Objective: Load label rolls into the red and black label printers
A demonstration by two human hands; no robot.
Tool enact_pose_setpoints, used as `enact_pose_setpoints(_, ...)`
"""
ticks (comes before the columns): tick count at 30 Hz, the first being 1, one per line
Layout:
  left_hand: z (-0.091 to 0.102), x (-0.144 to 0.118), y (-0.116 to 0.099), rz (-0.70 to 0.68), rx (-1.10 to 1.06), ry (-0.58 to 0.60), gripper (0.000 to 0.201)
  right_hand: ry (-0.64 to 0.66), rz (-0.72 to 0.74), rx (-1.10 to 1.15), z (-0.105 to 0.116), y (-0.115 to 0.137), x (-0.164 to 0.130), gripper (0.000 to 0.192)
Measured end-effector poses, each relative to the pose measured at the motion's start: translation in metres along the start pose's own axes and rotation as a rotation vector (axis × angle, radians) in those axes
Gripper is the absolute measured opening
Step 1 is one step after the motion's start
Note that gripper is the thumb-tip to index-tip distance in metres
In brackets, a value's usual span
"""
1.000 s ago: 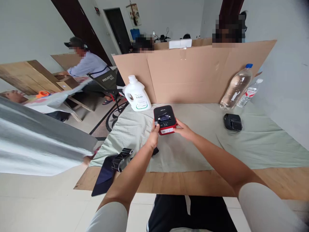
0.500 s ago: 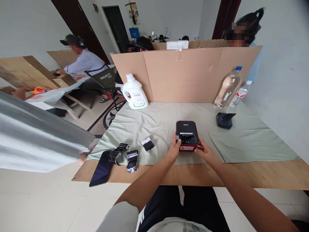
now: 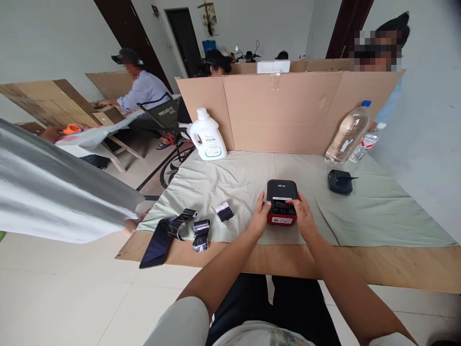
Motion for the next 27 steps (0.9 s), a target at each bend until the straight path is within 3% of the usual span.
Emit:
enact_pose_setpoints(4,0.003,0.025,-0.018,-0.12,0.089,0.118,0.055,-0.159,0.06,-0.076,-0.004,0.0,-0.009,0.03)
enact_pose_setpoints(8,0.002,0.041,-0.01,-0.108,-0.038,0.226,0.058,-0.273,0.146,-0.048,-0.006,-0.004,-0.022,0.022)
enact_pose_setpoints(13,0.001,0.042,-0.001,-0.121,-0.111,0.242,0.06,-0.291,0.188,0.004,-0.01,-0.011,-0.027,0.037)
enact_pose_setpoints(19,-0.001,0.043,-0.008,-0.135,-0.042,0.243,0.063,-0.284,0.122,0.032,-0.013,-0.016,-0.028,0.051)
enact_pose_setpoints(27,-0.005,0.043,-0.011,-0.026,-0.01,0.314,0.089,-0.242,0.069,0.042,-0.016,-0.024,-0.029,0.068)
Point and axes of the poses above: each hand's wrist, its own x-axis towards the middle knuckle, its own z-axis out of the back of the hand, y = z × x, the point moved 7 cm from there along x, towards the middle knuckle, and after that the axes turned 2 degrees about -z, right-handed, at the moved point
